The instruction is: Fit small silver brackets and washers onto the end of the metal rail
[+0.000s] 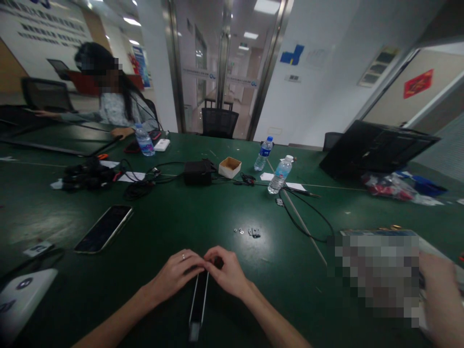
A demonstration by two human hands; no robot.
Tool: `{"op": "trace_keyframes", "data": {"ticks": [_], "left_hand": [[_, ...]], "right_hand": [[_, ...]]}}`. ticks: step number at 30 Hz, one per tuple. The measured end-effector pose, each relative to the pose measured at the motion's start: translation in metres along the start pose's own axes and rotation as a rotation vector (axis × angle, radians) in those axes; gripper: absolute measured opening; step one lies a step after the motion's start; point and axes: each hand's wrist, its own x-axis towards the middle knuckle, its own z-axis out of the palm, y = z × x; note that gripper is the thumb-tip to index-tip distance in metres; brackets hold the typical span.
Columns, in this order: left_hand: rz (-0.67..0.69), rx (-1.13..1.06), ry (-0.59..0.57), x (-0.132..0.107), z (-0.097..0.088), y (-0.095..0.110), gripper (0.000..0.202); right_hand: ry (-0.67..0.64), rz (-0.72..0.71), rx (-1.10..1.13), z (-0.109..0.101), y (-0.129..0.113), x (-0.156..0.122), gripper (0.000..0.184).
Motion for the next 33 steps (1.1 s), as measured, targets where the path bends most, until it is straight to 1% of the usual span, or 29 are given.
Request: {"op": "trace_keyframes", "data": {"ticks": [4,9,14,19,22,25,30,33], "left_hand": [[-0.001,-0.025,0.030,0.001,-0.002,0.000,0.028],[-0.027,-0.026,0.003,0.000,-0.001,-0.001,0.029],[-0.099,-0.011,-0.082,-0.001,-0.004,-0.006,0.024],[-0.196,-0.038,-0.198,0.002,-0.023,-0.011,0.014],[-0.260,-0.048,-0.287,0.004,-0.034,-0.015,0.013],[-0.324,-0.060,-0.366,0.004,-0.038,-0.019,0.014],[-0.392,-0.058,-0.430,0.005,-0.036,-0.018,0.012],[-0.411,-0.058,-0.437,0.006,-0.034,-0.016,0.013]], "right_hand": [[-0.003,-0.004,0.007,-0.002,-0.002,0.000,0.008],[0.000,-0.026,-0.008,-0.003,-0.003,0.000,0.008],[-0.014,-0.079,-0.096,-0.007,-0.004,-0.001,0.009],[-0.010,-0.158,-0.260,-0.027,-0.006,0.004,0.010],[-0.076,-0.154,-0.354,-0.042,-0.004,0.006,0.009],[-0.175,-0.117,-0.437,-0.051,-0.003,0.007,0.008],[-0.301,-0.074,-0.485,-0.049,-0.004,0.006,0.009],[-0.327,-0.079,-0.495,-0.045,-0.007,0.007,0.009]]}}
